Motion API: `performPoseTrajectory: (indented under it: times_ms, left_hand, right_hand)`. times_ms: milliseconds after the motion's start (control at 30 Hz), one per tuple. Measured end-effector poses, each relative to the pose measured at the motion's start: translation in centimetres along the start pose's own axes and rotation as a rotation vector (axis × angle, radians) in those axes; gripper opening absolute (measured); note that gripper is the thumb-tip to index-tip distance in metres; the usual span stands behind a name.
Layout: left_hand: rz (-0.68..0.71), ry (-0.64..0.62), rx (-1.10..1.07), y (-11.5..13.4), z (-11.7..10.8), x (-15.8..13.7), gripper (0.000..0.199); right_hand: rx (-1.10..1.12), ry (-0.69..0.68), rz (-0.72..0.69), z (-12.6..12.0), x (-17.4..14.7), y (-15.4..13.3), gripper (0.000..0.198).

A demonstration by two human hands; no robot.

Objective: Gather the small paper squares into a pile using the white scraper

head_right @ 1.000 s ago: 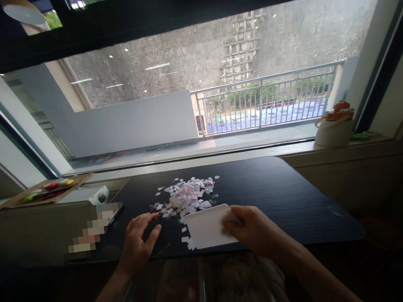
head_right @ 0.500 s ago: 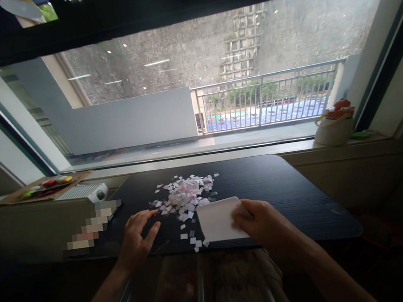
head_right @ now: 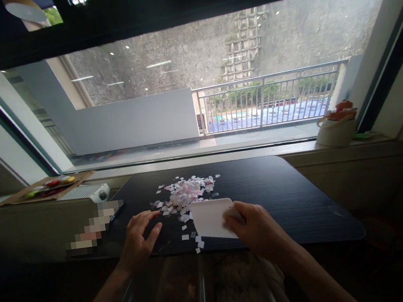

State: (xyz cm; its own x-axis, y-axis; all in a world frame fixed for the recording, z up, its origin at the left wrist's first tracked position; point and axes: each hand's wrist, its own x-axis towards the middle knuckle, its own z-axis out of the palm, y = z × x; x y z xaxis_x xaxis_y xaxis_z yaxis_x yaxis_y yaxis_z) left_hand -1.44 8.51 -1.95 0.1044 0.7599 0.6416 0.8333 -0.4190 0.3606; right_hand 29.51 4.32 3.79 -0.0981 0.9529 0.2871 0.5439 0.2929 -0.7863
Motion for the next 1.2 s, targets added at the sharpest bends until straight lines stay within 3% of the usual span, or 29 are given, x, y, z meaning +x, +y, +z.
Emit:
performPoseTrajectory:
  times_ms: [267,433,600,800,967,1200]
  left_hand:
    - [0.008,-0.003,0.005,-0.2,0.0,0.0,0.03]
    - [0.01,-0.004,0.011,-0.2,0.0,-0.1,0.029]
    - [0.025,-0.012,0.014,-0.2,0.0,0.0,0.03]
    - [0.03,-0.02,0.017,-0.4,-0.1,0.0,0.029]
    - [0.034,-0.026,0.024,-0.4,-0.1,0.0,0.03]
    - [0.03,-0.02,0.034,-0.3,0.0,0.0,0.029]
  right_hand:
    - [-0.06,0.004,0.058,-0.2,-1.2,0.1,0.022]
    - [0.003,-0.071,0.099,-0.1,-2.5,0.1,0.026]
    - [-0.025,0.037,0.12,-0.5,-2.7,0.8,0.026]
    - [-0.029,-0.032,0.093,-0.3,-2.5,0.4,0.022]
    - [-0.118,0.098,0.08,-0.8,-2.0,0.7,0.026]
    - [-0.053,0.077,0.031,2.0,0.9,1.0,0.025]
